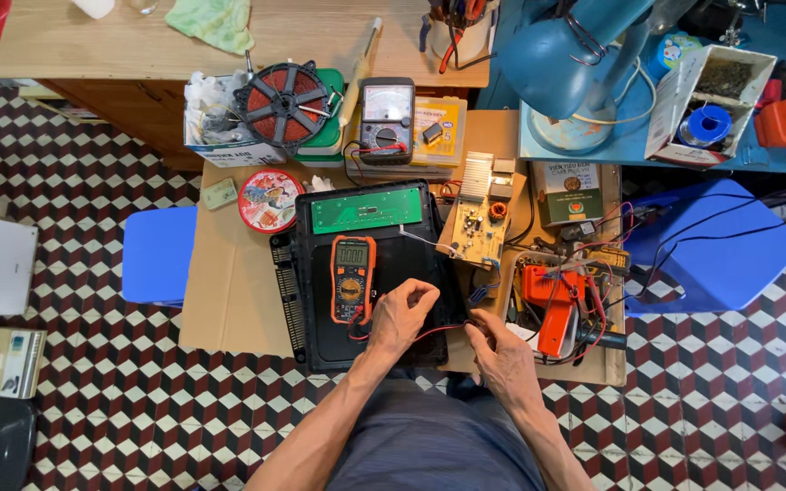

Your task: The person works at a cluttered workbench, using a multimeter to test points on a green circuit board and a black induction cooktop. They repeatedly plug and unplug a power cord, reposition the cooktop, and probe various components on the board.

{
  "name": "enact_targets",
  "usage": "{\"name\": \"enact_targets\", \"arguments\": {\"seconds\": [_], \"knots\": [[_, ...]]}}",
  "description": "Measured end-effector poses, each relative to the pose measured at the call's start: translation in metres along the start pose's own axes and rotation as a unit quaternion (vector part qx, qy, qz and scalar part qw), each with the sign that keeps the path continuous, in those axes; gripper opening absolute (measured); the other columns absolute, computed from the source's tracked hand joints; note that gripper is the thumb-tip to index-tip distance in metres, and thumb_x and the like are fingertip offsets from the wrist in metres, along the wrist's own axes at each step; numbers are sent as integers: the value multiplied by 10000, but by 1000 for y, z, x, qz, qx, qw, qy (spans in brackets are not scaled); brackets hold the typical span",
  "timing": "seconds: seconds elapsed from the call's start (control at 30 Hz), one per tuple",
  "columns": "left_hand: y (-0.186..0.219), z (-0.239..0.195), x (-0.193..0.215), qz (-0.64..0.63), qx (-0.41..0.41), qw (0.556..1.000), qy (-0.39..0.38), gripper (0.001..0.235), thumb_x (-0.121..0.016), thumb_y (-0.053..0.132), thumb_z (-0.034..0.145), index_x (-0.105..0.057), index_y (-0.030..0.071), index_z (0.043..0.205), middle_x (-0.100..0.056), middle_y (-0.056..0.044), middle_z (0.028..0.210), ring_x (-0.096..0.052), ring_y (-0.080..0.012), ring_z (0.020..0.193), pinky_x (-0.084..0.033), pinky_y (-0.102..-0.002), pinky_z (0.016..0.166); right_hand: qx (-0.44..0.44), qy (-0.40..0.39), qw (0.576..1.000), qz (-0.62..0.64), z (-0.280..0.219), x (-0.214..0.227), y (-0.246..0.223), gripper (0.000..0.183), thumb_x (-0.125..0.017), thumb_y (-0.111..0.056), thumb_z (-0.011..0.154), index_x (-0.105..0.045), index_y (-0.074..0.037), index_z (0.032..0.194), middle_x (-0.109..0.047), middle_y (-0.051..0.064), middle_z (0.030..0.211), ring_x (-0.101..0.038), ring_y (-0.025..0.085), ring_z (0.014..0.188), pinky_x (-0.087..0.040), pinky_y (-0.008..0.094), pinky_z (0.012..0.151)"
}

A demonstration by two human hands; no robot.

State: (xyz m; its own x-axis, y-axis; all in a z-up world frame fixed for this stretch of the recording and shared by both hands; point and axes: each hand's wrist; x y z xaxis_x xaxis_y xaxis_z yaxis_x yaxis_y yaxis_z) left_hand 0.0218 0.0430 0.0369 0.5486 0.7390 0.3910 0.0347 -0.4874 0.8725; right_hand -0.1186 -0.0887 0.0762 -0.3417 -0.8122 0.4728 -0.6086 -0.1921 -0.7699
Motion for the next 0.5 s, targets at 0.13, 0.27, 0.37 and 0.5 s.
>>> {"name": "enact_targets", "arguments": {"seconds": [0.13,0.27,0.37,0.5], "knots": [[-19,5,18,8,10,999,-34,272,-687,315,925,-760,71,1020,-788,-76,847,-758,-170,778,-573,-306,687,-11,28,1000,-7,-5,-25,0,374,-654,-260,938,-673,-118,1284,-669,60,709,-632,156,588,-520,321,565],[-37,8,35,0,29,998,-53,273,-688,313,917,-767,70,1013,-791,-68,869,-755,-168,799,-560,-300,712,-14,61,998,-14,-15,-47,5,387,-666,-259,934,-677,-114,1293,-688,77,746,-625,154,626,-525,317,593],[-43,11,45,-9,14,998,-64,283,-683,311,922,-749,56,1026,-785,-78,876,-763,-166,826,-582,-293,729,-22,66,997,-20,-17,-55,5,403,-665,-265,923,-666,-111,1295,-720,47,808,-644,145,638,-547,312,601],[-51,12,52,-19,21,997,-72,281,-671,308,933,-756,58,1031,-789,-69,906,-755,-176,850,-580,-298,747,-75,43,995,-42,-18,-57,1,412,-629,-294,953,-651,-135,1332,-719,64,792,-644,146,639,-551,330,596]]}}
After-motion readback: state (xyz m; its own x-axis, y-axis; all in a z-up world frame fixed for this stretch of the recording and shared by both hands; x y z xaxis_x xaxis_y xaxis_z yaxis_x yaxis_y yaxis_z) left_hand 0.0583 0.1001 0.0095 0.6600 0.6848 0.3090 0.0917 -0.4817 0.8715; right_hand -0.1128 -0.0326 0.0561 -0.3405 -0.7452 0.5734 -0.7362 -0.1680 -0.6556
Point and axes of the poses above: each hand's wrist, its own z-axis towards the middle knuckle, its own x-axis out of the back of the hand, y = z × x
